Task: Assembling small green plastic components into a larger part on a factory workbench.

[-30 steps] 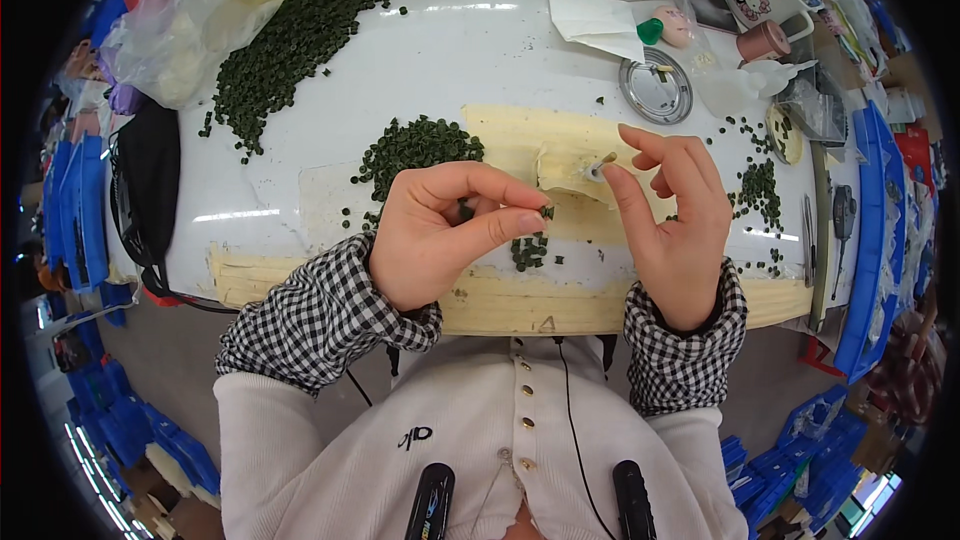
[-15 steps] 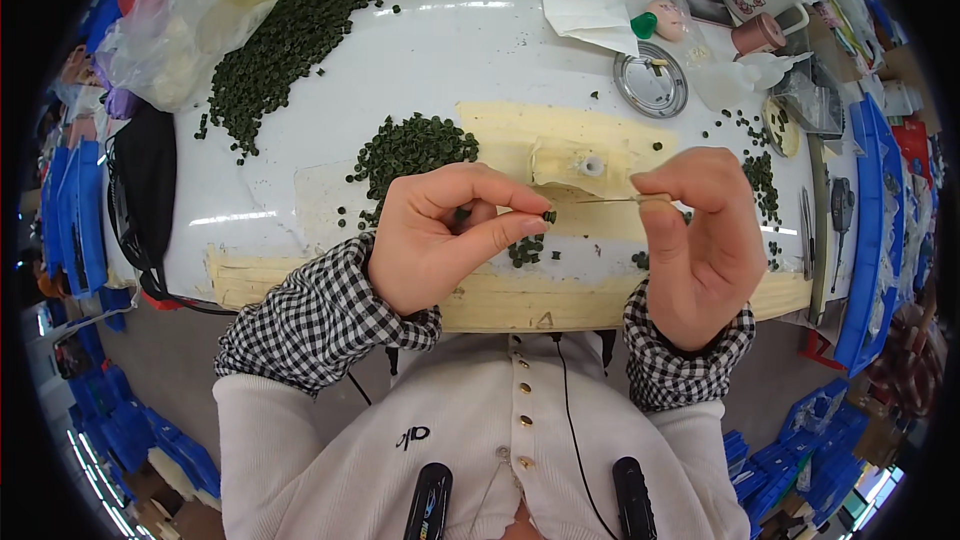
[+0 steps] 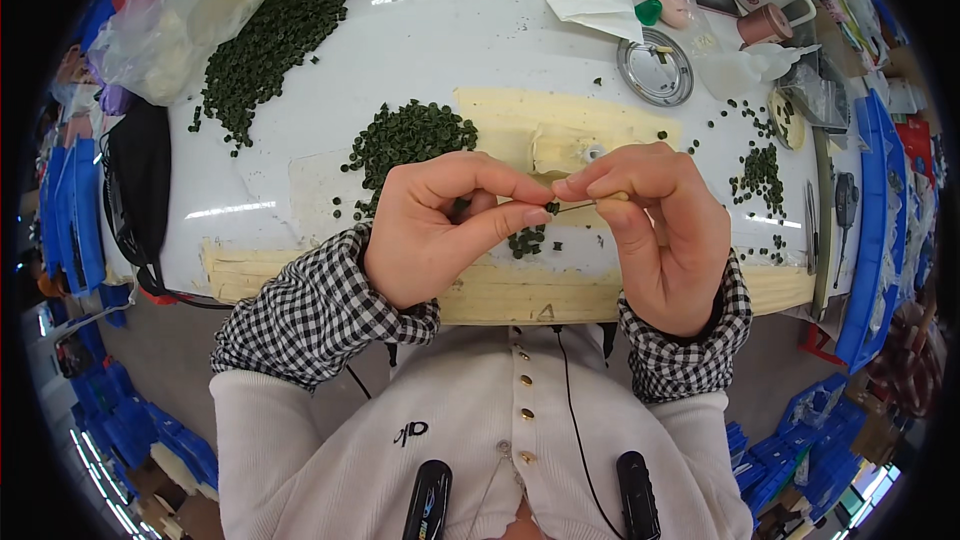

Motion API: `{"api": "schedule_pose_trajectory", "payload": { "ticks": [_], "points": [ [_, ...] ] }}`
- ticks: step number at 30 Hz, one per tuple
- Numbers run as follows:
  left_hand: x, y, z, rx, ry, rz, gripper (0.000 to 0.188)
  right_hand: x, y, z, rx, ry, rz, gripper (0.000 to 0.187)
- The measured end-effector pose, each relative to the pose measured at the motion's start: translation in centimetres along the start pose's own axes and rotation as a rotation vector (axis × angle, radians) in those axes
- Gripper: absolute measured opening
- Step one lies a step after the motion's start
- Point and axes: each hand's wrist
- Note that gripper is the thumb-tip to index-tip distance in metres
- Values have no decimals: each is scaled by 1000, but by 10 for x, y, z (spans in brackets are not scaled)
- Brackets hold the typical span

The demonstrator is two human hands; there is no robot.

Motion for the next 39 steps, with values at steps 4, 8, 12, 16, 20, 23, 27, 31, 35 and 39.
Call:
{"api": "schedule_pose_trajectory", "payload": {
  "ticks": [4, 8, 12, 16, 20, 23, 27, 31, 35, 39],
  "points": [
    [0, 0, 0, 4, 3, -1, 11, 0, -1, 1, 31, 23, -6, 9],
    [0, 0, 0, 8, 3, 3, 12, 2, -2, 2, 66, 61, -27, 10],
    [0, 0, 0, 7, 4, 3, 11, 2, -2, 1, 37, 18, 5, 8],
    [0, 0, 2, 30, -18, 8, 11, 0, 2, -1, -53, -76, 140, 6],
    [0, 0, 2, 44, -25, 20, 10, 9, 1, 7, -55, 244, 261, 6],
    [-1, 1, 2, 50, -20, 50, 10, 9, -5, 9, 55, 485, 188, 7],
    [0, 0, 7, 74, 26, 84, 10, 8, -6, 16, 52, 615, 98, 13],
    [1, 0, -3, -35, 57, 134, 13, 5, 3, 2, 16, 667, 167, 30],
    [1, -1, -2, -122, 82, 158, 14, -2, 15, -13, -112, 230, 7, 34],
    [4, 1, -1, -79, 78, 119, 14, -13, 20, -8, -175, 41, -46, 34]
  ]
}}
Point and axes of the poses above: each hand's wrist, its own y-axis away from the middle knuckle, its own x-axis out of the back of the hand, z = x × y, and after that the axes turned 2 degrees about -y, right-handed
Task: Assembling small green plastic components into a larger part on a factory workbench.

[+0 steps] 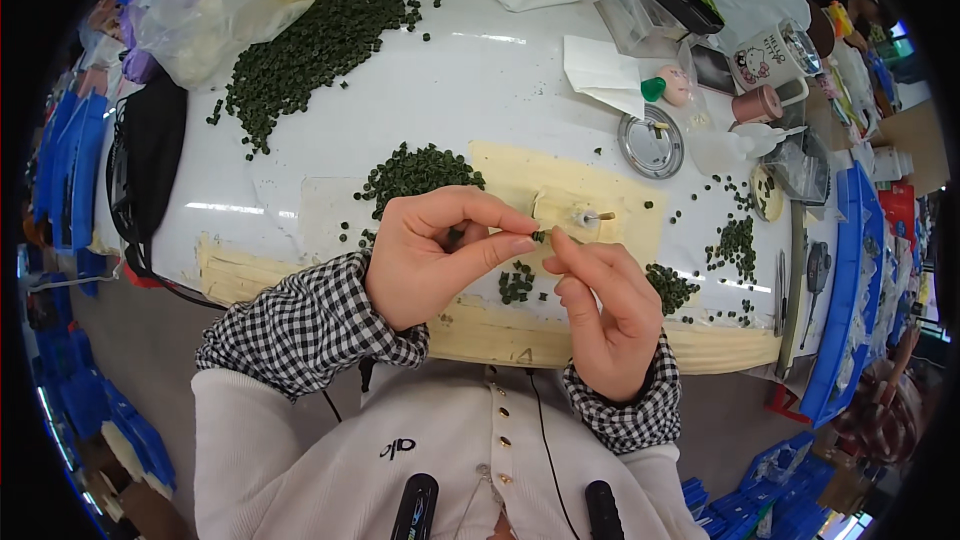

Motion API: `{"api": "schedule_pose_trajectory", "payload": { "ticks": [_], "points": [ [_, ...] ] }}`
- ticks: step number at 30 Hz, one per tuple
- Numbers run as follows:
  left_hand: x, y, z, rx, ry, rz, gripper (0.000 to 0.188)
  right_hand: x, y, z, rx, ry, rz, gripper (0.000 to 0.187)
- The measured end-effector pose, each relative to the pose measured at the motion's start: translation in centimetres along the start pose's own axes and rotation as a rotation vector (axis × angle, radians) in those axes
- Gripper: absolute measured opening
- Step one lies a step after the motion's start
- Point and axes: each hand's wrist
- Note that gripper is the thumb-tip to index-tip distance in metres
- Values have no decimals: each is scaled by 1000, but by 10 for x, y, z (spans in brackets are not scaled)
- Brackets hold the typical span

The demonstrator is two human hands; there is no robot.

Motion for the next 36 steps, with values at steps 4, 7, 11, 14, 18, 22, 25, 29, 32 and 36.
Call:
{"api": "schedule_pose_trajectory", "payload": {
  "ticks": [4, 7, 11, 14, 18, 22, 25, 29, 32, 36],
  "points": [
    [0, 0, 0, -16, 2, -4, 15, -3, 0, 1, -27, -58, -33, 36],
    [-1, 0, 1, -23, 10, -7, 15, -4, 1, 2, -29, -69, -35, 36],
    [0, -1, 0, -57, -4, -25, 16, -5, 2, 3, -39, -91, -31, 35],
    [1, -1, 1, -55, -16, -25, 16, -5, 2, 3, -34, -78, -31, 34],
    [1, -1, -1, -94, -15, -35, 16, -6, 2, 3, -11, -50, -32, 32],
    [-1, -2, 1, -34, -60, -44, 15, -3, 4, 3, 10, 40, -20, 33],
    [-3, -2, 4, 43, -104, -70, 14, 1, 5, 4, 40, 141, 20, 35],
    [-5, -6, 6, 105, -221, -209, 12, 23, 17, 10, 15, 348, 250, 23],
    [-4, -6, 3, 15, -471, -306, 14, 49, 28, 23, -44, 532, 407, 11],
    [-6, -6, -1, -45, -584, -355, 16, 65, 35, 37, -80, 813, 304, 11]
  ]
}}
Point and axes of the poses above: each hand's wrist, its own y-axis away from the middle knuckle, its own x-axis out of the back of the hand, z = x × y, and after that the axes turned 2 degrees about -y, right-handed
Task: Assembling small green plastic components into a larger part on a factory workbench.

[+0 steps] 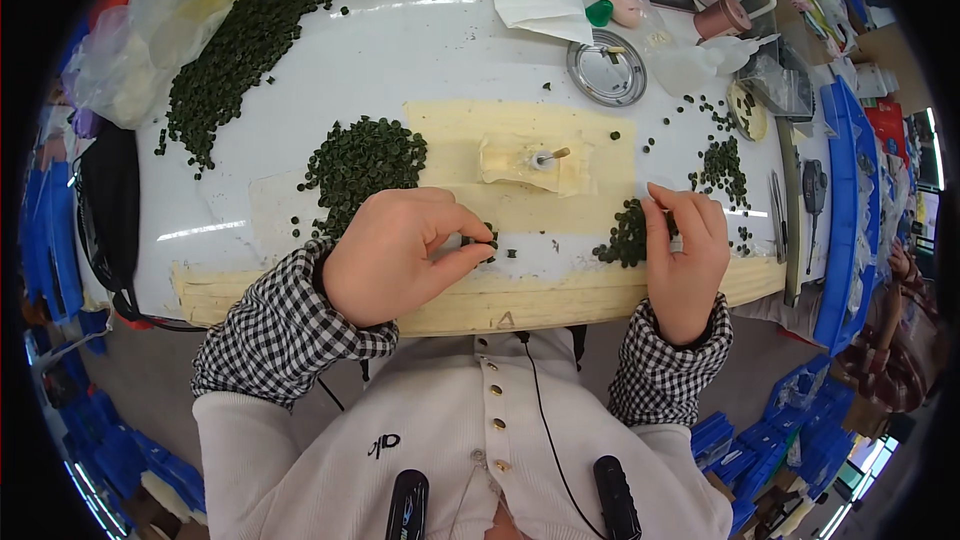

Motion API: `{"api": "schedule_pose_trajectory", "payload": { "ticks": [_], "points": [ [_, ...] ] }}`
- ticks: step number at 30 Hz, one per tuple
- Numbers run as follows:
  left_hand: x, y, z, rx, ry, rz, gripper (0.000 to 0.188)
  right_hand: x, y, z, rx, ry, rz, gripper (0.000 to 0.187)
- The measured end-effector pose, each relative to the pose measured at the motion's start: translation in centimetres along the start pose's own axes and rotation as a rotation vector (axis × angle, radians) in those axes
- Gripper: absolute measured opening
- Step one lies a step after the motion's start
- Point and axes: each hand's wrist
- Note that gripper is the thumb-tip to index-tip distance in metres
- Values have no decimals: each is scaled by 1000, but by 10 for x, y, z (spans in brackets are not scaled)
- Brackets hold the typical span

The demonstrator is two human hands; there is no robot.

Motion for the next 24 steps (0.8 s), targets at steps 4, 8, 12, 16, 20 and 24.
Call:
{"api": "schedule_pose_trajectory", "payload": {
  "ticks": [4, 8, 12, 16, 20, 24],
  "points": [
    [3, -2, 2, 81, 30, -29, 15, -10, 4, -8, -4, -81, -33, 12],
    [11, -3, 6, 265, 326, -121, 13, -15, 6, -16, 34, -174, -106, 11],
    [10, -3, 2, 374, 881, -130, 12, -11, 2, -15, 36, -142, -29, 12],
    [5, -2, -7, 353, 1219, -142, 20, -13, -3, -16, 88, -66, -15, 13],
    [7, -5, -3, 394, 1228, -124, 21, -24, -3, -17, 157, 21, -37, 16],
    [11, -6, -3, 438, 1194, -104, 23, -25, -3, -17, 179, 70, -52, 18]
  ]
}}
Point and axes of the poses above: each hand's wrist, its own y-axis away from the middle knuckle, its own x-axis out of the back of the hand, z = x × y, and after that the axes turned 2 degrees about -y, right-handed
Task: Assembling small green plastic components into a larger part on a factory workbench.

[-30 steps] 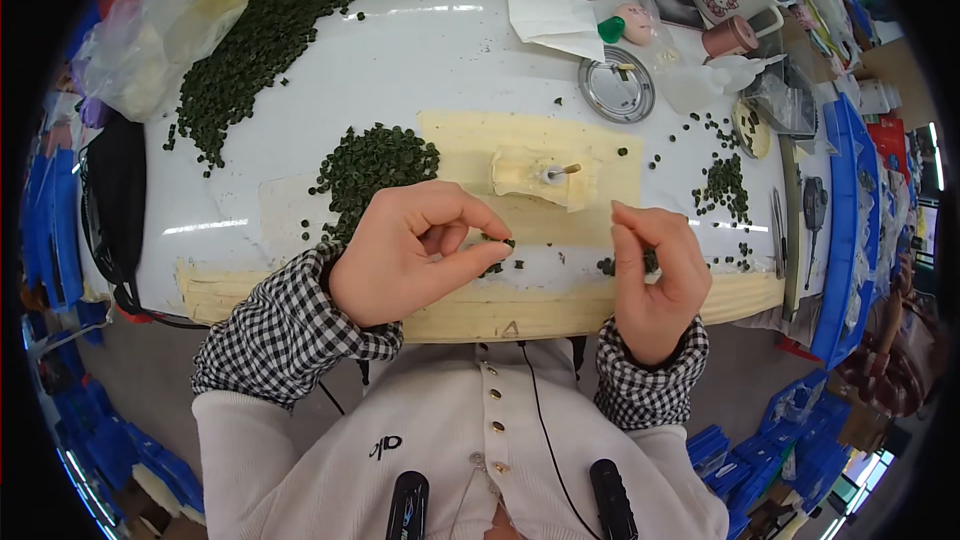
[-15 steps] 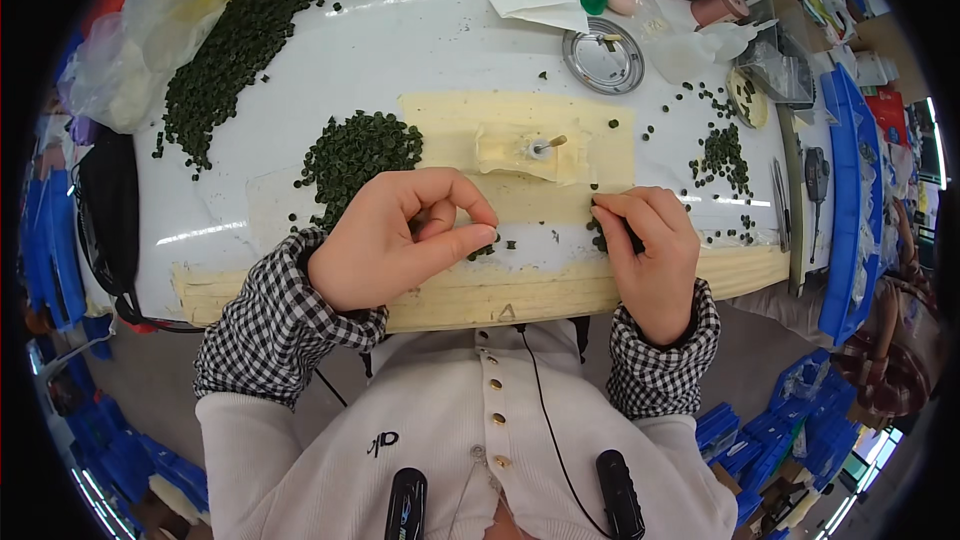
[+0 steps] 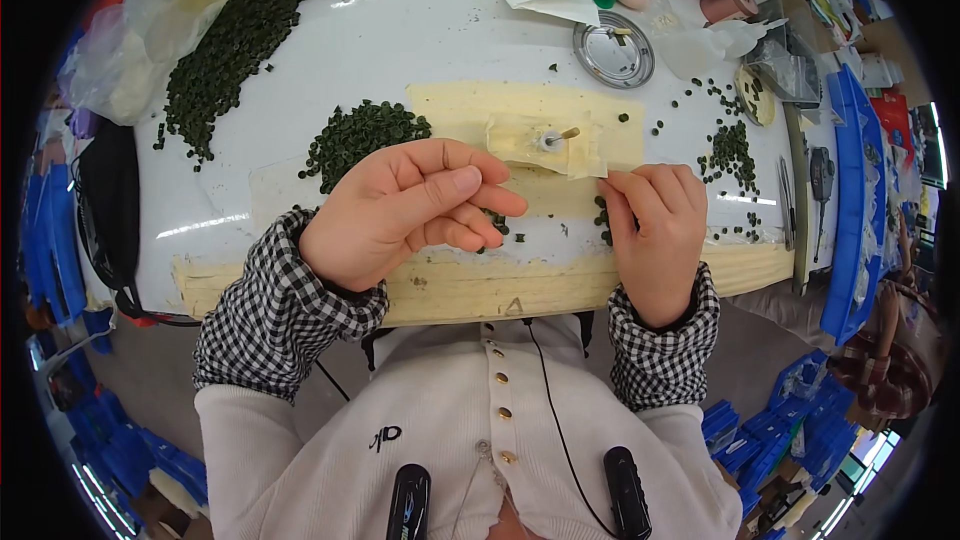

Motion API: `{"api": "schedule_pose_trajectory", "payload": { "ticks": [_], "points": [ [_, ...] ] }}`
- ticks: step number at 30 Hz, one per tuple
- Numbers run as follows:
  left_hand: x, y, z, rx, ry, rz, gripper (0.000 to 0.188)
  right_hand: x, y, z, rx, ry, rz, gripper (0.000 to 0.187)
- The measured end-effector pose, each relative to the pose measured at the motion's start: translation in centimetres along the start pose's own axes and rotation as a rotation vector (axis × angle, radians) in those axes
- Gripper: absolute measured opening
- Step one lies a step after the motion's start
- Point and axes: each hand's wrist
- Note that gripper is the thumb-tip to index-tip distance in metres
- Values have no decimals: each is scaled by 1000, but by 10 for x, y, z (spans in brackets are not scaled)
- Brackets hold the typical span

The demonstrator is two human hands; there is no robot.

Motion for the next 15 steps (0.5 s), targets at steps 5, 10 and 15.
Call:
{"api": "schedule_pose_trajectory", "payload": {
  "ticks": [5, 10, 15],
  "points": [
    [8, 1, -1, -13, -118, -44, 21, 0, -1, -1, -35, -36, -18, 18],
    [3, -1, -6, -142, -18, 15, 22, -2, 0, -1, 65, 29, 26, 16],
    [7, -1, -9, -143, 166, -112, 25, 0, -2, -2, 40, 6, 10, 13]
  ]
}}
Point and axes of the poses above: each hand's wrist, its own y-axis away from the middle knuckle, its own x-axis out of the back of the hand, z = x × y, and after that the axes turned 2 degrees about -y, right-handed
